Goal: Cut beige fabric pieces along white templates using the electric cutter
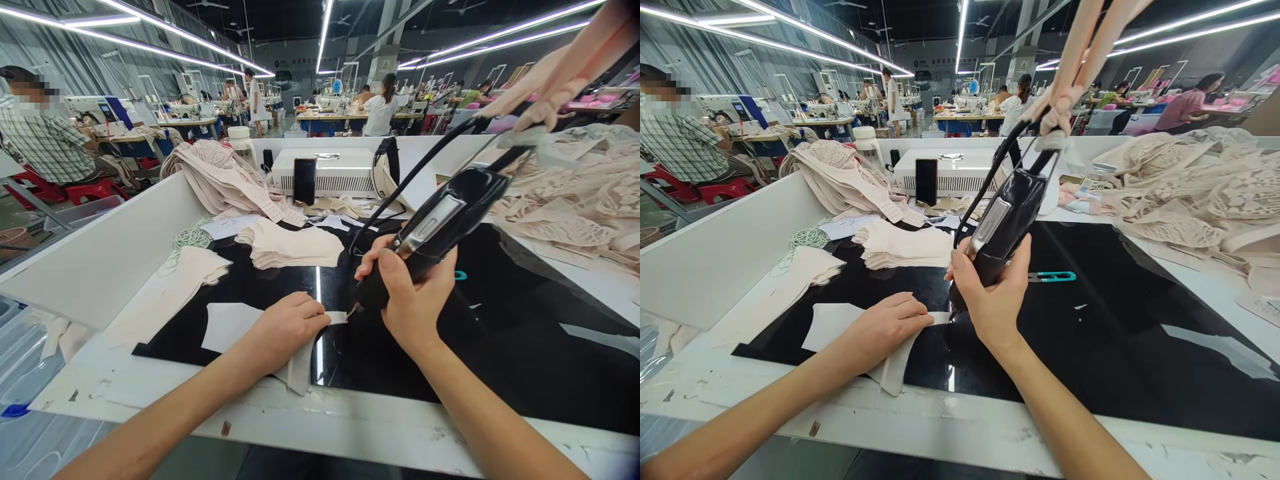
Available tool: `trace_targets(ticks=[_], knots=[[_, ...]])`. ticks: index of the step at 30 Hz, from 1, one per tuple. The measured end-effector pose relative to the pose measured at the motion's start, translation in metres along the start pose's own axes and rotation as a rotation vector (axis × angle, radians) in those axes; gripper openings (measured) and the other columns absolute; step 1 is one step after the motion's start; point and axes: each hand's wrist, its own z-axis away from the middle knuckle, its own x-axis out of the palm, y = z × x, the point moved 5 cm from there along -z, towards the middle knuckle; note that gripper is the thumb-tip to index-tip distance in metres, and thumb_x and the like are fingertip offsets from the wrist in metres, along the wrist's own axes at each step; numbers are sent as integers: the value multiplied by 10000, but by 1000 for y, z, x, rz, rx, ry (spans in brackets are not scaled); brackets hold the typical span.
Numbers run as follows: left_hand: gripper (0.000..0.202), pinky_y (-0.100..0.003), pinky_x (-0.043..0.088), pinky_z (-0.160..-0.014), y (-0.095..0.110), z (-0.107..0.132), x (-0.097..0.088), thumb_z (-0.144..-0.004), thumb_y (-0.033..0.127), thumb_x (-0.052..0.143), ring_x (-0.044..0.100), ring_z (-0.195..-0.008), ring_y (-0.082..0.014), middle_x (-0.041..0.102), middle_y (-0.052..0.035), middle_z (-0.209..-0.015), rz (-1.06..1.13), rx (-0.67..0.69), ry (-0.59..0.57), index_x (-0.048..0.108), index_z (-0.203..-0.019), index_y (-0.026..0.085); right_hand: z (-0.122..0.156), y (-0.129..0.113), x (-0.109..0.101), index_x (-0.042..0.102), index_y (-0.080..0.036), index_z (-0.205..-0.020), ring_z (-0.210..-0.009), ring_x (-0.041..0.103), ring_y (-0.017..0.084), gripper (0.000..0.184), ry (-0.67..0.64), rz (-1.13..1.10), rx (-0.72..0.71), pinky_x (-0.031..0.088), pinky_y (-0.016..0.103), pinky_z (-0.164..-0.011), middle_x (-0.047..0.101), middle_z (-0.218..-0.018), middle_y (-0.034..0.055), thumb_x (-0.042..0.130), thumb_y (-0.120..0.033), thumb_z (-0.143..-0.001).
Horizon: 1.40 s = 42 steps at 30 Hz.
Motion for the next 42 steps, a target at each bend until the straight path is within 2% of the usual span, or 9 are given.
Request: trace_targets(ticks=[6,11,16,23,27,31,36,42], knots=[[273,-374,673,-949,5,5,-2,-1124,-21,545,735,-993,-229,774,-95,-1122,-42,-53,-37,763,-1155,138,2,0,-2,544,-289,-1138,-572,696,133,459,-14,15,-14,638,261,-544,749,-861,-80,964,-411,-1002],[286,-372,665,-905,9,7,-4,-1086,-54,570,716,-945,-233,768,-81,-1098,-31,-76,-65,769,-1185,127,-1,-1,-2,564,-293,-1145,-582,702,131,408,-17,9,-24,650,262,-555,751,-870,-83,946,-370,-1023],[276,-372,660,-962,11,6,-4,-1128,-22,544,728,-975,-228,772,-81,-1107,-35,-75,-63,768,-1172,133,-4,3,6,556,-298,-1153,-563,689,137,482,21,-39,-3,635,275,-534,751,-882,-82,982,-441,-981],[278,-369,658,-914,13,5,-4,-1192,54,501,720,-963,-226,786,-81,-1125,-34,-66,-18,767,-1178,133,3,18,21,560,-294,-1161,-573,692,139,474,-32,-82,55,611,280,-536,747,-893,-74,976,-431,-982],[262,-382,658,-974,12,6,-3,-1189,58,510,720,-981,-227,785,-80,-1136,-23,-53,-18,764,-1196,122,5,19,23,566,-291,-1202,-580,696,136,462,-37,-88,44,636,285,-550,751,-904,-76,961,-412,-994],[277,-385,652,-1005,12,6,-1,-1196,69,493,731,-1003,-230,784,-88,-1157,-27,-54,-20,763,-1212,126,2,16,21,551,-292,-1173,-565,699,140,446,-35,-50,35,625,281,-534,751,-880,-82,946,-406,-1000],[279,-389,655,-998,13,7,1,-1182,48,497,738,-1015,-231,777,-97,-1157,-29,-63,-31,762,-1207,132,-2,12,10,548,-297,-1153,-578,689,137,509,16,-35,32,629,283,-545,742,-873,-82,990,-455,-955],[288,-387,652,-1021,11,8,1,-1161,21,490,744,-1024,-226,779,-98,-1165,-40,-61,-41,750,-1195,140,0,12,7,534,-299,-1146,-566,690,131,485,3,-16,16,630,276,-540,747,-880,-83,968,-451,-991]])
